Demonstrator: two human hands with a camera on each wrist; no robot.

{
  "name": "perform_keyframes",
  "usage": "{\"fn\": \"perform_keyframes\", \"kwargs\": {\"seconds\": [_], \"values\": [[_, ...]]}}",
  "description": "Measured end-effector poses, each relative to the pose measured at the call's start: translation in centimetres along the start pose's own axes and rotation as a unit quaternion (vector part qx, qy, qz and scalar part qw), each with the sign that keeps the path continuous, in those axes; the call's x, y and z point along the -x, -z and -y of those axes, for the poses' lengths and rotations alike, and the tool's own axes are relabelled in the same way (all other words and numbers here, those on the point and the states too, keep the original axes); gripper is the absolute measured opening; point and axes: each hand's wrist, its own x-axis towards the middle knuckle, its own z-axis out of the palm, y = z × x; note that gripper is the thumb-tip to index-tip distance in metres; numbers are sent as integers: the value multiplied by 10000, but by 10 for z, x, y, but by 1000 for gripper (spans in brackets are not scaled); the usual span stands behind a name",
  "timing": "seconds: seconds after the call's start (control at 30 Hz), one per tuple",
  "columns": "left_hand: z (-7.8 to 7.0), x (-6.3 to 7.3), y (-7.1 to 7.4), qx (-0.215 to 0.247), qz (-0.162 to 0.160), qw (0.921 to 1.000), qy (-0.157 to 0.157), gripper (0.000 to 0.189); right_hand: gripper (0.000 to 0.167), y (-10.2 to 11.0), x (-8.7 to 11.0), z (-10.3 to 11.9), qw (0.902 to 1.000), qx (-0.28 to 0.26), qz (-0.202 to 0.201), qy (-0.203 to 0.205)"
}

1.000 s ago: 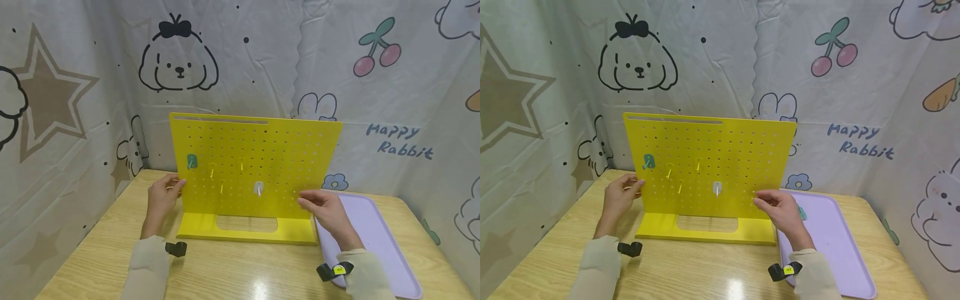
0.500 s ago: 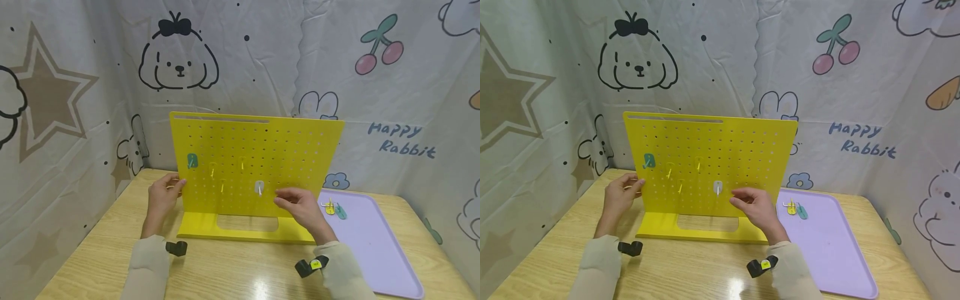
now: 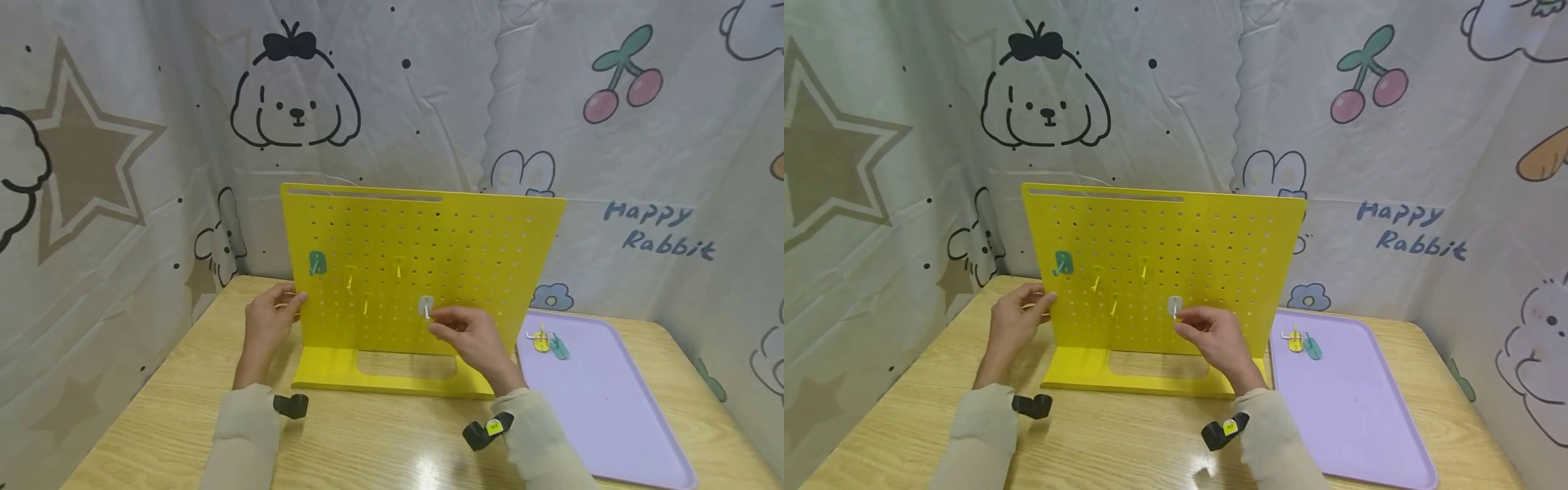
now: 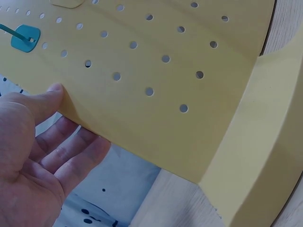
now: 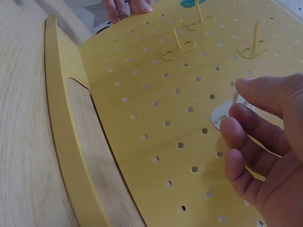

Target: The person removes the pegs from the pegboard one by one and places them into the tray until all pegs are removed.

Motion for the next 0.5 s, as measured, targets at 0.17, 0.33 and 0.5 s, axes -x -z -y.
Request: {"fn": "perform_keyframes", "kwargs": {"seconds": [0.17,0.33,0.5], "values": [[0,-1,-1,-10,-14,10000,-22,29,20,-5,-3,0,10000,-60,-39,-69],[0,0,-1,-66,-49,10000,-11,28,18,-10,-5,-3,9999,-59,-137,-47],[-1,1,-1,-83,-62,9999,26,28,16,-11,-5,-2,9997,-42,-212,-87]]}}
